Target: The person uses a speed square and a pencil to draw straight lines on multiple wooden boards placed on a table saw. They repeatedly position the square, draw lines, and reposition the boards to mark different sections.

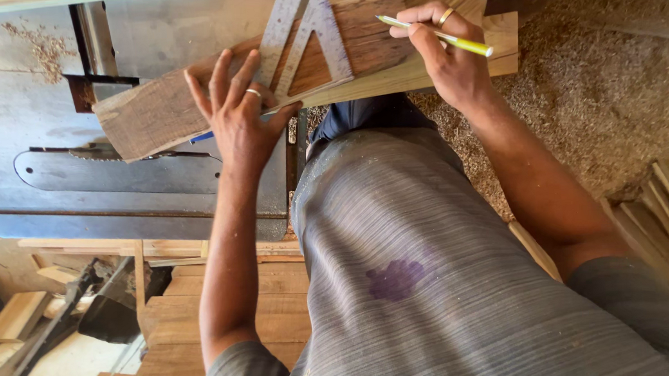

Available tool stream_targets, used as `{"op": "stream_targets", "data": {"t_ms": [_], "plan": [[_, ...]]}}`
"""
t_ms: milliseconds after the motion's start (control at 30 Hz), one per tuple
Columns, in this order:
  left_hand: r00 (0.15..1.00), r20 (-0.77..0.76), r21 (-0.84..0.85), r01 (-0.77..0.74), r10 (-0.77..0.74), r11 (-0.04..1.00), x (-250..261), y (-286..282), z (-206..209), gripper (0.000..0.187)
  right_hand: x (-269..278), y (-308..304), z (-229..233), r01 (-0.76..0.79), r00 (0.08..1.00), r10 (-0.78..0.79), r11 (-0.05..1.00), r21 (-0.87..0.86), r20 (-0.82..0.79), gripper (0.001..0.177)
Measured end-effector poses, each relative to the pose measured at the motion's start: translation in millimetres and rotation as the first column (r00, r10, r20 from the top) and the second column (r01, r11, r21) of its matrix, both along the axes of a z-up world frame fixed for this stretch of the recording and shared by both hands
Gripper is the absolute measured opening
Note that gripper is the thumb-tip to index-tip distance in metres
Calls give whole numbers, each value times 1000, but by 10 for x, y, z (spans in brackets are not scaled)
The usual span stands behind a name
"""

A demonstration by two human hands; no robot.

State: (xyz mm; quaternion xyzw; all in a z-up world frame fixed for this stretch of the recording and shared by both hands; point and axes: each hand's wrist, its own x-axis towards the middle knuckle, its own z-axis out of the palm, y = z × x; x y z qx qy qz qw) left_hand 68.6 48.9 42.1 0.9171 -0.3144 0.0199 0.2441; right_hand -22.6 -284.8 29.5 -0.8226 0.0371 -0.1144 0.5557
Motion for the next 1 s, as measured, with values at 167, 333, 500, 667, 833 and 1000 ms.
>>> {"op": "stream_targets", "data": {"t_ms": [167,333,500,667,833,1000], "plan": [[1000,-14,-46,4,-5,999,-78,-244,-55,43,-27,38,23,55,995,-53,998,17,-90,18],[1000,3,-58,1,-1,998,-89,-320,-70,45,-46,69,124,-23,999,21,998,51,40,16],[1000,3,-52,-7,7,999,-100,-341,-100,46,-48,85,207,33,996,-33,999,-12,-88,18],[1000,16,-36,-8,9,999,-96,-346,-136,46,-55,94,234,28,997,-30,999,-21,-77,18],[1000,25,-24,-11,11,1000,-100,-340,-167,45,-28,84,154,27,994,-33,998,-54,-102,18],[1000,22,24,-11,11,1000,-118,-336,-181,45,207,88,-35,-7,1000,6,981,-196,-7,20]]}}
